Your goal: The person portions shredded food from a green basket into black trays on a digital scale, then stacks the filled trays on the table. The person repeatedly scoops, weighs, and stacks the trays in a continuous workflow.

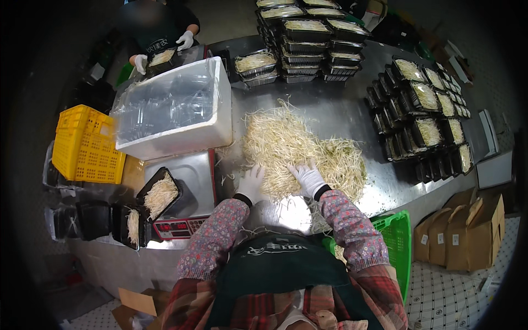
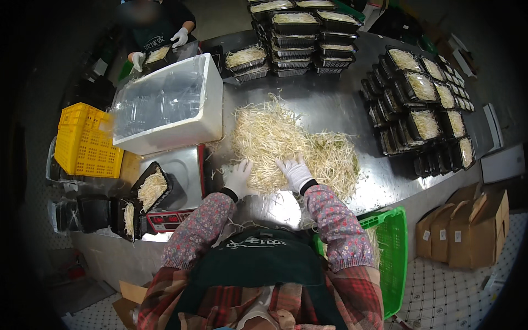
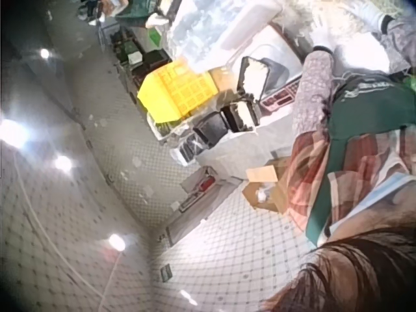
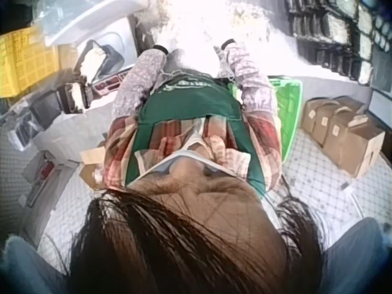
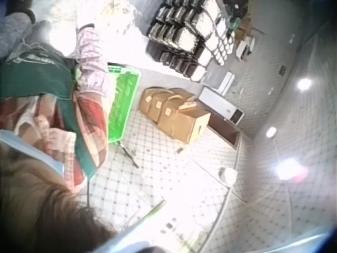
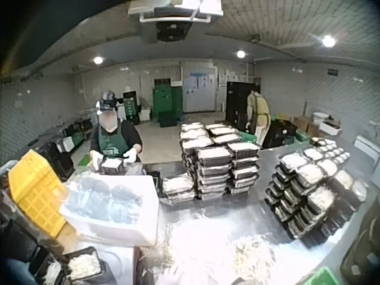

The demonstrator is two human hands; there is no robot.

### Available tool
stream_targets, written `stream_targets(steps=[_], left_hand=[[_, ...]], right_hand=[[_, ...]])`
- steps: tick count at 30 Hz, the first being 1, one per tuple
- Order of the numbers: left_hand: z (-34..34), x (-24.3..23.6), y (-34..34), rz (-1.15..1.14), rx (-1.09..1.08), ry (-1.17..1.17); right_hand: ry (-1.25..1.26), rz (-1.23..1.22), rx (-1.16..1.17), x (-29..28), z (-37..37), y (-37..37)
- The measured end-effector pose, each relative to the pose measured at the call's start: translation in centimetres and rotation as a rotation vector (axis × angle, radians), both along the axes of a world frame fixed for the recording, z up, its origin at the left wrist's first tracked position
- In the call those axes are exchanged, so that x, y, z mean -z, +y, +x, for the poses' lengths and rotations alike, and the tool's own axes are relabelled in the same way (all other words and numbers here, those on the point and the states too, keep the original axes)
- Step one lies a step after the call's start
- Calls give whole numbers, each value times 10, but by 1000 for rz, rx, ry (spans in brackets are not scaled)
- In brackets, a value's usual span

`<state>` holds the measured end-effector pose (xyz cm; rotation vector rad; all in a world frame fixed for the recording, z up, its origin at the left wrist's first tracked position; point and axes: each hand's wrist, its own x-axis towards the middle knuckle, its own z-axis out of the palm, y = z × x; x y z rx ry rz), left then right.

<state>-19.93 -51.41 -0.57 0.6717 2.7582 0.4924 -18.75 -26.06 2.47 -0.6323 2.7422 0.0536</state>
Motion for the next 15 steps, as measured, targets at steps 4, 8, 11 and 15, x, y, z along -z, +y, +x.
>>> stream_targets(steps=[4,8,11,15], left_hand=[[3,12,-2,122,-53,-65],[19,-17,-15,120,69,-41],[32,-54,-45,130,170,14],[52,-35,-43,158,365,263]], right_hand=[[-56,-149,89,21,-2,-8],[38,-257,105,-1,1,20],[-177,-75,385,-72,-20,26],[-50,-231,284,-95,-26,-2]])
